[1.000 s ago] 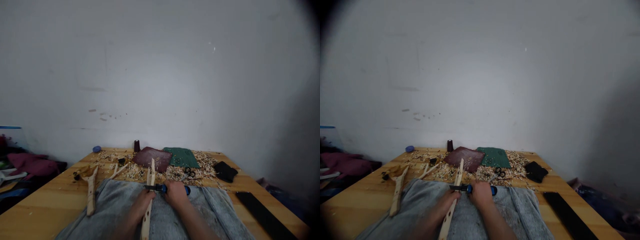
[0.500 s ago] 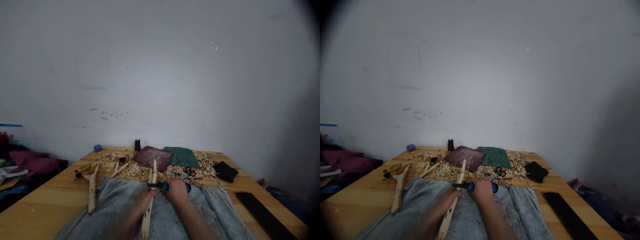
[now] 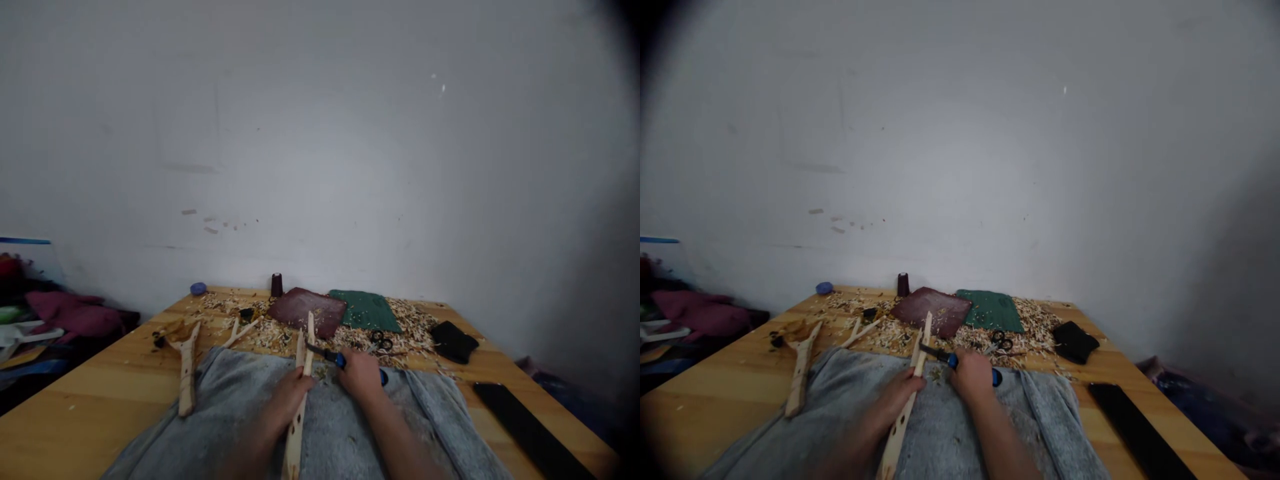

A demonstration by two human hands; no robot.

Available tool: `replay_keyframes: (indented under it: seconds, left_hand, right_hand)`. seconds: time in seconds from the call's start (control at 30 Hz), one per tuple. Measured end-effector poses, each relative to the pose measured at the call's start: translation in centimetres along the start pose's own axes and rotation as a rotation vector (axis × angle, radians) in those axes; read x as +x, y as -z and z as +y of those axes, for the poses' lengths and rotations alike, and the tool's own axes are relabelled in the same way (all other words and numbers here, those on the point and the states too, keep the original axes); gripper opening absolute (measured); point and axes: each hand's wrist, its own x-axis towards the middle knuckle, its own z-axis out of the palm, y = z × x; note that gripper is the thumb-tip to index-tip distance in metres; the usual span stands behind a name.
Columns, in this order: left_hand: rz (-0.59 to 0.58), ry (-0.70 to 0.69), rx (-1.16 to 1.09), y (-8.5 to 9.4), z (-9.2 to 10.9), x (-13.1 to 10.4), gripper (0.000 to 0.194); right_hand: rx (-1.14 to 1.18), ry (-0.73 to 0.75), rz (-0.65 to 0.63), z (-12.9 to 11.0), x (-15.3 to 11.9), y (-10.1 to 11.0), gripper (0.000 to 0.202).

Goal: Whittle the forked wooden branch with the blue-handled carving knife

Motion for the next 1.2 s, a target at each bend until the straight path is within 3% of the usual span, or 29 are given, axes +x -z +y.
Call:
replay_keyframes:
  seconds: [0.1, 0.23, 0.87, 1.07, 1.2]
  left_hand:
    - [0.004, -0.075, 0.032, 0.2, 0.3, -0.1, 0.008]
    - [0.006, -0.104, 0.084, 0.1, 0.0, 0.1, 0.012]
    - [-0.058, -0.123, 0.070, 0.2, -1.2, 1.4, 0.009]
    - [-0.122, -0.115, -0.056, 0.6, -0.6, 1.1, 0.010]
    - [-0.102, -0.080, -0.058, 0.6, 0.1, 0.8, 0.011]
  right_hand:
    - [0.028, 0.094, -0.011, -1.6, -0.6, 0.2, 0.019]
    - [0.018, 0.135, 0.017, -2.0, -0.8, 0.3, 0.019]
    - [-0.016, 0.057, 0.000, -1.7, 0.2, -0.6, 0.020]
    - [-0.026, 0.035, -0.001, -1.5, 0.6, -0.5, 0.021]
    - [-0.015, 0.046, 0.007, -1.4, 0.8, -0.8, 0.023]
